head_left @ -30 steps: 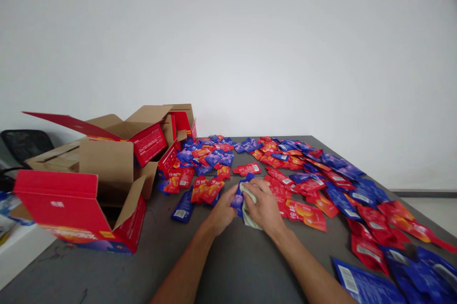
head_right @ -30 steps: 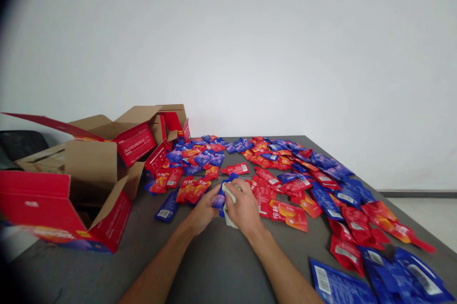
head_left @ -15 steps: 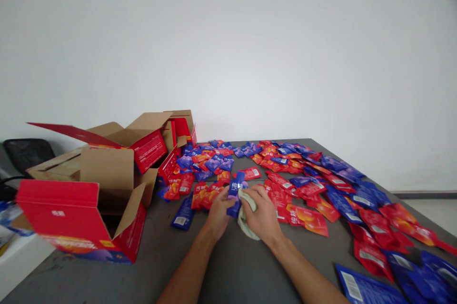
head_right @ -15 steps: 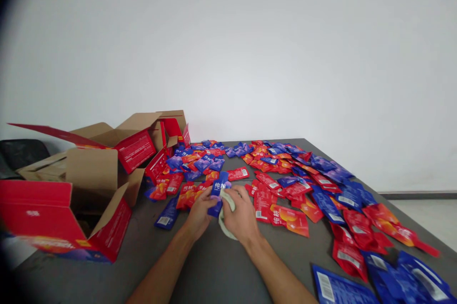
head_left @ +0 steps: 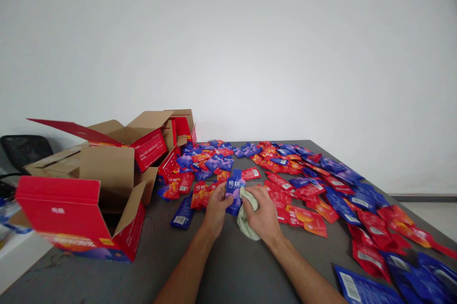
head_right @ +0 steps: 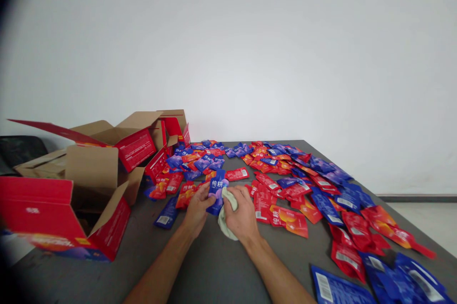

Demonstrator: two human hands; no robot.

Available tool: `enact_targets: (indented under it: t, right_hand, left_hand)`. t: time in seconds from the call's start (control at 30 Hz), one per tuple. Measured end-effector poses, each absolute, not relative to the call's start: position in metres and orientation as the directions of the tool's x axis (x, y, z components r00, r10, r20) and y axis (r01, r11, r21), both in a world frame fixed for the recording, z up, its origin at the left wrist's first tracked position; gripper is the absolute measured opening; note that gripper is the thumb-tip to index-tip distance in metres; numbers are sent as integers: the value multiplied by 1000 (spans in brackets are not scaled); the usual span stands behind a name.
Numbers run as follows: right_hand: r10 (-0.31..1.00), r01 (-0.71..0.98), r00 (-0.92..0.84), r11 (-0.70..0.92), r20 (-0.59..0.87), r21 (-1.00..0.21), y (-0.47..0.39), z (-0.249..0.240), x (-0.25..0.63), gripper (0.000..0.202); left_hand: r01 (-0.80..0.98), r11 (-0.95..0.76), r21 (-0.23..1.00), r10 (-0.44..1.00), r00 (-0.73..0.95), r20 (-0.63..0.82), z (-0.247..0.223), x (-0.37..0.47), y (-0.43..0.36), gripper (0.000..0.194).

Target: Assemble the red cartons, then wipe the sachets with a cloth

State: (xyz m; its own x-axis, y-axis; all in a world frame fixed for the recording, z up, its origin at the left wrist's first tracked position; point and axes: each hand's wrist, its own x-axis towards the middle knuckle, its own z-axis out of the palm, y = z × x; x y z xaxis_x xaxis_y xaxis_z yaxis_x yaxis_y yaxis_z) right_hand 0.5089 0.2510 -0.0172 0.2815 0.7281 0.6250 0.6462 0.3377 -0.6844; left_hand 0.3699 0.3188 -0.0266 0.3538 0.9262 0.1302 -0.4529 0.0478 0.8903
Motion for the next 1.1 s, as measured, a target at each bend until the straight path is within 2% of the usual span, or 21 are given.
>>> enact_targets:
  t: [0.1, 0.2, 0.3, 0.4, 0.47, 0.6, 0.77, 0.9, 1.1]
  right_hand:
    - [719, 638, 279, 356, 636, -682, 251, -16, 508, 22]
    - [729, 605, 289, 363, 620, -709, 250, -17, 507, 23]
    - [742, 577, 300, 360, 600, -733, 249, -19, 505, 23]
    - [743, 573, 294, 366, 601, -733, 250, -23, 503, 25]
    - [740, 584, 264, 388, 619, -713, 250, -25, 502, 27]
    - [744, 629, 100, 467, 660, -621, 249, -27, 500, 24]
    - [809, 704, -54, 446, 585, -553, 245, -25, 496, 29]
    - [813, 750, 49, 353, 580, -559, 250, -26, 502, 29]
    - [709, 758, 278, 252, 648, -601, 260, -21, 529, 25]
  left_hand:
    - [-450, 18, 893, 958, 262, 113, -35, 368, 323, 60]
    - [-428, -26, 903, 971, 206, 125, -42, 368, 326, 52]
    - [-379, -47, 924, 960, 239, 146, -46, 372, 326, 37]
    - [-410, 41, 911, 935, 338, 110, -46, 380, 322, 26]
    - [-468, 111, 877, 915, 392, 94, -45, 385, 317, 25]
    - [-552, 173, 816, 923, 379, 60, -38, 384, 312, 35]
    - [-565, 234, 791, 908, 419, 30, -29, 373, 313, 45]
    - [-543, 254, 800, 848, 523, 86, -29, 371, 315, 64]
    - [-466, 241, 851, 810, 579, 88, -31, 374, 312, 82]
